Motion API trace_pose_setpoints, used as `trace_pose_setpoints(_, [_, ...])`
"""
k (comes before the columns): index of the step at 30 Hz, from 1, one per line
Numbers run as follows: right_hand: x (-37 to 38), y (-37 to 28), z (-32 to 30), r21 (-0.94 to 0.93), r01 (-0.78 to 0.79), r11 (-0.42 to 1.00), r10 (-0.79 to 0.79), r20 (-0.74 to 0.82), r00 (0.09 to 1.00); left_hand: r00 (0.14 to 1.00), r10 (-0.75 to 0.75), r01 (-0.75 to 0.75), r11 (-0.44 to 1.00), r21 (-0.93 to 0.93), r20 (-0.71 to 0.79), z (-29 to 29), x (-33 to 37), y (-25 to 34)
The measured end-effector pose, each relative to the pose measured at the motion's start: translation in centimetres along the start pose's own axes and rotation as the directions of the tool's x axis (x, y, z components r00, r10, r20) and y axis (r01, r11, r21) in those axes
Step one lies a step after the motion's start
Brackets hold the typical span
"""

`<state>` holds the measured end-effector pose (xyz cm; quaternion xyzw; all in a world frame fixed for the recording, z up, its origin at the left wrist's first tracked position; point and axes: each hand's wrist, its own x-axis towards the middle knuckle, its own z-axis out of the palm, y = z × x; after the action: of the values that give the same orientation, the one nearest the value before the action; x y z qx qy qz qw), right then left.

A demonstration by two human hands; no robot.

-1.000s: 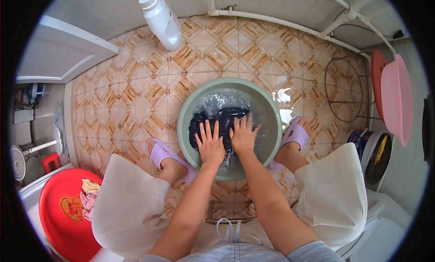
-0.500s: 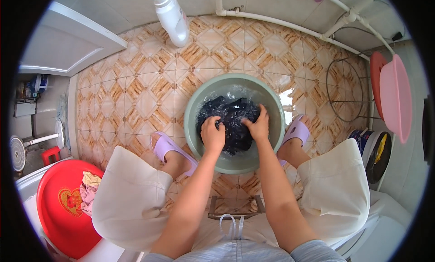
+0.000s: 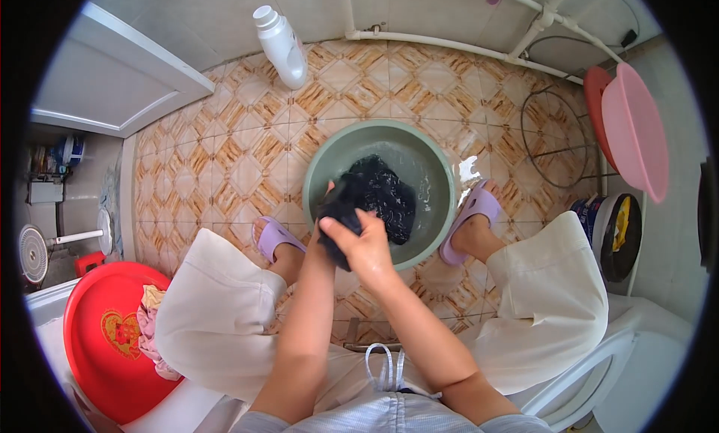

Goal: The person turns on the tap to fill a washbasin containing clothes with water. They wash and rub the clothes in the basin by hand, wring out the garment, pour out the water, and place the garment back into the basin.

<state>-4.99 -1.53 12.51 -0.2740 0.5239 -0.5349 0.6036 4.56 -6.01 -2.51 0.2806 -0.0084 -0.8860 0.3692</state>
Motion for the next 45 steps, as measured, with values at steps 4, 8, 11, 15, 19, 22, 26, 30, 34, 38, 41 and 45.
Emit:
trace_pose_setpoints(4, [-0.8,-0.5,1.0,-0.33,0.13,0.935,-0.117,0.058,0.991,0.995,0.039,-0.034,0.998,-0.052,0.092,0.1,-0.9,-1.8])
trace_pose_setpoints(8, [0.9,2.1,0.5,-0.767,0.181,0.616,-0.199,0.071,0.977,0.992,0.077,-0.065,0.99,-0.127,0.097,-0.8,-0.1,-4.1])
trace_pose_setpoints(11, [3.6,3.6,-2.0,-0.926,0.155,0.344,-0.248,0.07,0.966,0.981,0.138,-0.11,0.974,-0.197,0.134,-2.9,1.1,-5.4])
trace_pose_setpoints(15, [6.8,4.8,-8.2,-0.838,-0.065,0.542,-0.253,-0.236,0.938,0.937,0.1,-0.114,0.993,-0.022,-0.335,3.6,-1.7,-4.8])
trace_pose_setpoints(19, [2.6,4.4,-4.3,-0.784,0.288,0.549,-0.43,0.031,0.903,0.982,0.093,-0.109,0.99,-0.092,-0.165,2.6,-1.8,-2.8])
trace_pose_setpoints(22, [1.1,3.9,-0.4,-0.821,0.347,0.453,-0.445,0.129,0.886,0.958,0.286,-0.286,0.958,0.007,-0.001,-3.2,-1.0,-2.6])
trace_pose_setpoints(26, [5.8,6.7,-7.3,-0.859,-0.024,0.511,-0.397,-0.261,0.88,0.842,0.112,-0.145,0.989,-0.022,-0.528,6.1,-2.7,-2.6])
trace_pose_setpoints(30, [6.9,6.3,-12.4,-0.771,-0.153,0.619,-0.31,-0.418,0.854,0.744,0.57,-0.471,0.818,0.33,-0.348,6.0,-2.0,-2.5])
trace_pose_setpoints(34, [7.0,5.9,-14.7,-0.862,-0.054,0.504,-0.461,-0.321,0.827,0.864,0.302,-0.191,0.937,0.293,-0.402,5.0,-1.3,-2.9])
trace_pose_setpoints(38, [7.4,7.6,-12.7,-0.594,0.27,0.758,-0.37,-0.05,0.928,0.858,0.054,0.076,0.97,0.23,-0.51,4.0,0.1,-5.5])
trace_pose_setpoints(41, [6.8,10.1,-10.3,-0.899,0.174,0.401,-0.124,0.135,0.983,0.781,0.059,0.061,0.983,0.171,-0.621,1.7,0.0,-6.4])
trace_pose_setpoints(45, [7.9,13.9,-10.2,-0.985,0.135,0.106,-0.006,0.135,0.991,0.533,0.151,0.016,0.982,0.188,-0.832,-0.7,0.2,-5.5])
